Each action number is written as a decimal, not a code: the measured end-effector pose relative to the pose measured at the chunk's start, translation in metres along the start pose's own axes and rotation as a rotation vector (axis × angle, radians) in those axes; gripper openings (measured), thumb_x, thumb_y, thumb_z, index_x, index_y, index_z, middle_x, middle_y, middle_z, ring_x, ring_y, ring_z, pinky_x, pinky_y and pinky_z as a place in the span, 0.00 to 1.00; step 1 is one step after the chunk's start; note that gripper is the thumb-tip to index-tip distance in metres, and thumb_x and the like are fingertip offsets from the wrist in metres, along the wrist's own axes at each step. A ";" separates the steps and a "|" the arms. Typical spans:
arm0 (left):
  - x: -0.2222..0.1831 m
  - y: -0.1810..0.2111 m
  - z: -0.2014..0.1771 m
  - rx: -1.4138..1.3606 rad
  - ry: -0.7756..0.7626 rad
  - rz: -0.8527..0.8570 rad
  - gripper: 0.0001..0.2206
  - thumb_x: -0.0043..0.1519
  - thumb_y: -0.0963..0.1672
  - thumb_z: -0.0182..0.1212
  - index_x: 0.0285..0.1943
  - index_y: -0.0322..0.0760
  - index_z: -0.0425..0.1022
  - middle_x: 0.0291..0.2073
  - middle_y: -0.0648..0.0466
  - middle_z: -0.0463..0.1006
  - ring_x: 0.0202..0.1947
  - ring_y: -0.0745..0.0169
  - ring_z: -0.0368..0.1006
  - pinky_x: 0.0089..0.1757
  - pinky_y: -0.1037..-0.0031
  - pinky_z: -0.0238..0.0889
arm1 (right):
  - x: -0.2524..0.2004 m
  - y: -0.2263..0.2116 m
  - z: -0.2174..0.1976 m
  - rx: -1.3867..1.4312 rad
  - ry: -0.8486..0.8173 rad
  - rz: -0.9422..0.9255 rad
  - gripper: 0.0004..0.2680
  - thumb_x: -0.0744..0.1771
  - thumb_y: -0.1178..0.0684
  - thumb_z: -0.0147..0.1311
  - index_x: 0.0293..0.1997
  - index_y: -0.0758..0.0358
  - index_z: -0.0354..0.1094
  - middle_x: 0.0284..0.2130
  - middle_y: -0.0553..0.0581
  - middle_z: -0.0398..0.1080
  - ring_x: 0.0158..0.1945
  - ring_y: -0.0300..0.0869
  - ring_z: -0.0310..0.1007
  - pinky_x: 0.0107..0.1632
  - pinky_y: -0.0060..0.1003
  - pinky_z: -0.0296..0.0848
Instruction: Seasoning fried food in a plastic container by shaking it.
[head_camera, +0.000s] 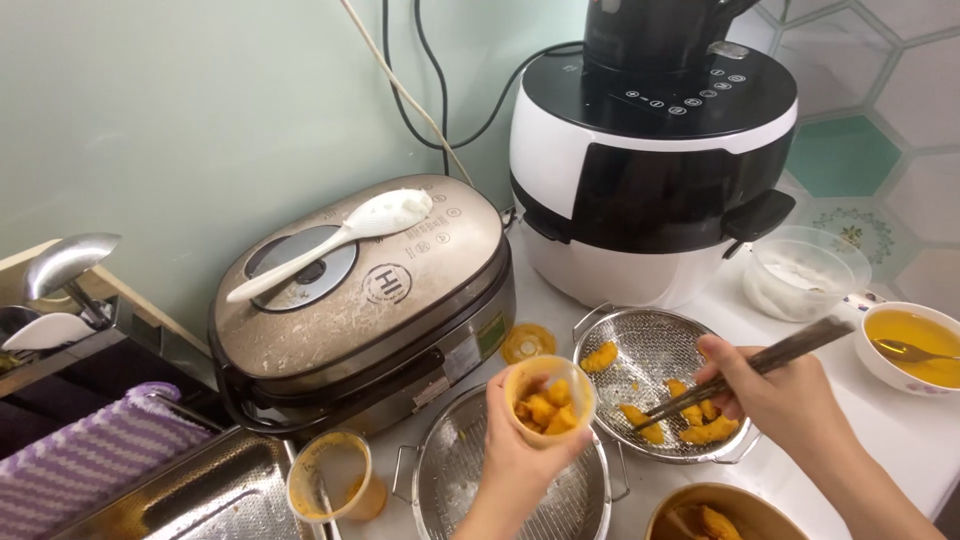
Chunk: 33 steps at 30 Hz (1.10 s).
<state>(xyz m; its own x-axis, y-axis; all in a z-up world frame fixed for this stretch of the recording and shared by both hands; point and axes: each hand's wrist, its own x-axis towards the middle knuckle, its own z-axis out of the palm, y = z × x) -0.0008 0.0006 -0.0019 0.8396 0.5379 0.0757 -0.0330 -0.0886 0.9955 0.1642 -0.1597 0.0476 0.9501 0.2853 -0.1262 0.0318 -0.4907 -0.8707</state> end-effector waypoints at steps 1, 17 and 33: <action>0.001 0.000 -0.001 0.124 -0.015 -0.024 0.39 0.42 0.43 0.68 0.60 0.45 0.46 0.55 0.50 0.63 0.57 0.52 0.63 0.53 0.58 0.62 | 0.002 0.002 -0.001 -0.008 0.004 0.013 0.15 0.65 0.52 0.50 0.27 0.81 0.74 0.12 0.74 0.70 0.14 0.51 0.65 0.17 0.35 0.61; -0.011 -0.009 -0.010 0.076 0.057 0.042 0.38 0.39 0.45 0.72 0.57 0.42 0.52 0.48 0.50 0.70 0.49 0.59 0.71 0.49 0.70 0.66 | -0.022 -0.012 -0.012 0.301 -0.050 -0.459 0.17 0.68 0.52 0.37 0.31 0.80 0.70 0.17 0.74 0.72 0.16 0.55 0.72 0.21 0.40 0.75; -0.149 0.022 -0.141 -0.314 0.146 0.184 0.33 0.41 0.42 0.68 0.54 0.34 0.53 0.44 0.47 0.66 0.47 0.58 0.68 0.49 0.72 0.65 | 0.054 0.111 0.120 -1.157 -0.208 -0.655 0.13 0.58 0.50 0.53 0.43 0.33 0.67 0.37 0.42 0.63 0.39 0.31 0.69 0.45 0.23 0.72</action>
<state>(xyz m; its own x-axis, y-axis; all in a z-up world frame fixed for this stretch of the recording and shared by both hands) -0.2031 0.0366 0.0164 0.7191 0.6524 0.2395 -0.3592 0.0540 0.9317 0.1819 -0.1003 -0.1125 0.5983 0.8013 -0.0037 0.7984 -0.5957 0.0874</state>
